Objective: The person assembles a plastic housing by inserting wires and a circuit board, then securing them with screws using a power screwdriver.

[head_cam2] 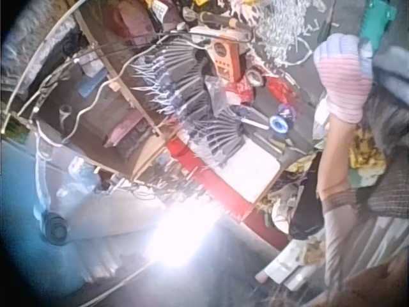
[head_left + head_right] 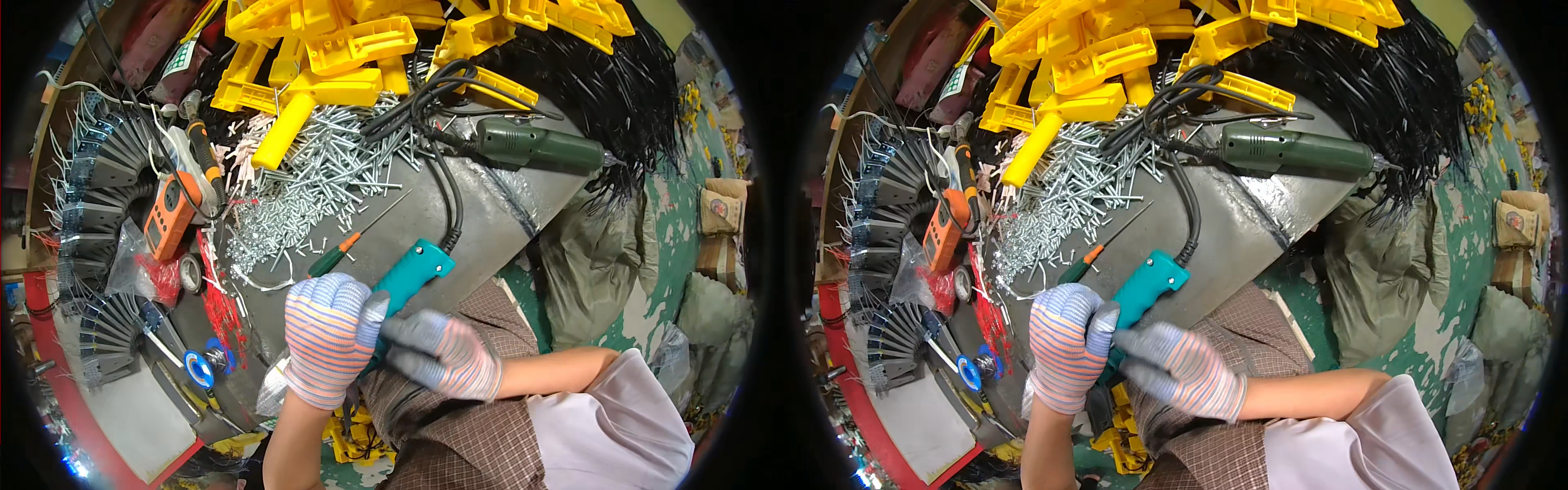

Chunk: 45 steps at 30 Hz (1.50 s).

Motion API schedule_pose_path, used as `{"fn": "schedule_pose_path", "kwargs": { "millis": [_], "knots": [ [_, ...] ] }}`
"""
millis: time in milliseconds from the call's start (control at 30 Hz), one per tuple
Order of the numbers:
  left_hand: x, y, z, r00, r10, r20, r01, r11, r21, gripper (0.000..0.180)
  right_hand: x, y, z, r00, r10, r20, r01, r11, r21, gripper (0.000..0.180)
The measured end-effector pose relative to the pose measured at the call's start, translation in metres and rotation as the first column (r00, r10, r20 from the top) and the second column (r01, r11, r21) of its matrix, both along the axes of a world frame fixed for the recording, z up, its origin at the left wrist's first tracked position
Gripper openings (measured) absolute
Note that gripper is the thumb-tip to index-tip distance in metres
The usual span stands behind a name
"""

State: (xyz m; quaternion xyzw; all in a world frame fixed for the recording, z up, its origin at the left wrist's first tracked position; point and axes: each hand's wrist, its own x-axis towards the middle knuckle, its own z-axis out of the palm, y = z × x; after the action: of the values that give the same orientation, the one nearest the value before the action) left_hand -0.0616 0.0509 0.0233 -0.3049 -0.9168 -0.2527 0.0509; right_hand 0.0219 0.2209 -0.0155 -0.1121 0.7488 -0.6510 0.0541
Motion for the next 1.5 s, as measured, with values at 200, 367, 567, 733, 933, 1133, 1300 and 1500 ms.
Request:
{"fn": "schedule_pose_path", "kwargs": {
  "millis": [200,367,567,733,933,1133,1300,1500],
  "knots": [
    [0.004,-0.002,0.006,0.996,0.023,-0.083,-0.025,0.999,-0.022,0.022,-0.013,0.035,0.021,0.975,0.22,0.024,-0.22,0.975,0.024,0.042],
    [0.018,0.002,0.007,0.996,0.059,-0.063,-0.058,0.998,0.014,0.034,-0.084,0.134,0.054,0.836,-0.053,-0.547,0.448,0.643,0.622,0.029],
    [0.025,0.025,0.001,0.99,0.137,0.018,-0.132,0.975,-0.182,0.053,-0.105,0.207,0.043,0.907,0.24,-0.347,0.299,0.214,0.93,0.07],
    [0.025,0.029,-0.003,0.984,0.178,0.014,-0.171,0.962,-0.213,0.054,-0.121,0.221,0.041,0.917,0.305,-0.258,0.145,0.346,0.927,0.076],
    [0.023,0.037,-0.006,0.968,0.249,0.0,-0.239,0.93,-0.279,0.054,-0.098,0.15,0.117,0.947,-0.293,0.128,0.316,0.799,-0.511,0.055],
    [0.019,0.038,-0.008,0.964,0.264,0.043,-0.246,0.937,-0.249,0.055,-0.107,0.081,0.122,0.991,0.136,-0.009,-0.107,0.733,-0.672,0.081],
    [0.021,0.038,-0.008,0.968,0.251,0.011,-0.238,0.93,-0.28,0.056,-0.108,0.068,0.119,0.987,0.163,-0.003,-0.135,0.809,-0.573,0.069],
    [0.024,0.034,-0.012,0.958,0.284,0.033,-0.267,0.93,-0.252,0.054,-0.116,0.055,0.107,0.978,0.208,0.005,-0.181,0.863,-0.471,0.055]
  ]
}}
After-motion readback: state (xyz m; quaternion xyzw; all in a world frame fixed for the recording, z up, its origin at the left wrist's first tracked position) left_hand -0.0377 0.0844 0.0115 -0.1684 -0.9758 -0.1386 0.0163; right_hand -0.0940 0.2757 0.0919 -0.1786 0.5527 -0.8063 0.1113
